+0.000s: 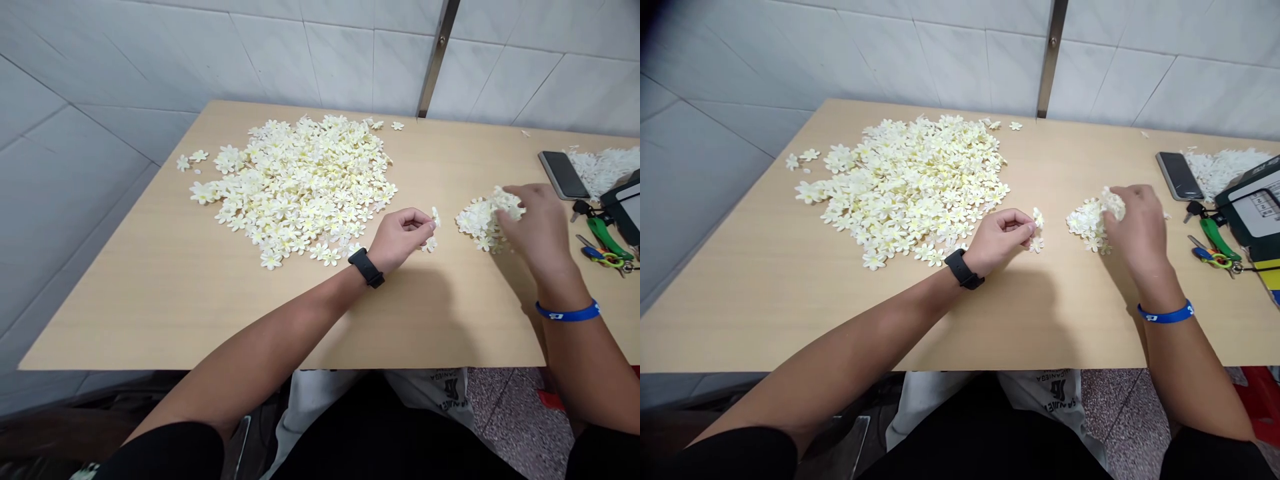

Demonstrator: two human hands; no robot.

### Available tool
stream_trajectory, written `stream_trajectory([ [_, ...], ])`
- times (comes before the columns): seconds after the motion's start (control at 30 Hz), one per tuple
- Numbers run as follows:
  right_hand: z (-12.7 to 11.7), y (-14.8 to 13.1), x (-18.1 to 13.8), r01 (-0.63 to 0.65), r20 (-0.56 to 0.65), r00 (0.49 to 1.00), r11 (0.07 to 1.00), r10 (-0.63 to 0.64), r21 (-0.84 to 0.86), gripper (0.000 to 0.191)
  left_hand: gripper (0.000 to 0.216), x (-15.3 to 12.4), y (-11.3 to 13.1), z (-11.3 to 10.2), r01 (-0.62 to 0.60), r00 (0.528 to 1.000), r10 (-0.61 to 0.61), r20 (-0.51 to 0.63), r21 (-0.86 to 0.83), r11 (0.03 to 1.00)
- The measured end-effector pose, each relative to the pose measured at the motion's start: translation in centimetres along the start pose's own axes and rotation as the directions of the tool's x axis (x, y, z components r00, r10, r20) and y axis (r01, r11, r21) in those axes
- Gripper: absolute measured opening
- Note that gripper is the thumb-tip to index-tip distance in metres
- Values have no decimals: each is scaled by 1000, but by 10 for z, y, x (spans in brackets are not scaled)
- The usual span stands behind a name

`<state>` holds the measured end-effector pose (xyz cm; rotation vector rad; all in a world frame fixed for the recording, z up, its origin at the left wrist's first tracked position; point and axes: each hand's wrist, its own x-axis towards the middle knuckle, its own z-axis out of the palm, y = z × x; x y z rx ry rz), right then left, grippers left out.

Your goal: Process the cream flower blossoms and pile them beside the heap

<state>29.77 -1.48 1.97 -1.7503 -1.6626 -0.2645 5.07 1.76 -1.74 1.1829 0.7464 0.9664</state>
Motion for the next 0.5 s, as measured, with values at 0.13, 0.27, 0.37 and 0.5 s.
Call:
stream_trajectory([
  [0.13, 6, -36, -18, 68, 166, 979, 953, -121, 294, 14, 12, -1, -2, 0, -15, 1000, 15, 8, 15, 1000],
  [0.27, 12, -71, -33, 178, 151, 953, 887, -264, 425, 8, 18, -2, -3, 0, -87, 994, 85, 64, 17, 996],
  [0.37, 14, -74, -37, 170, 133, 957, 872, -257, 459, 8, 20, -2, -3, 0, -124, 987, 122, 108, 11, 992],
  [0.5, 15, -68, -36, 95, 152, 968, 846, -202, 525, 9, 20, -4, -4, 0, -135, 983, 134, 122, 0, 991],
])
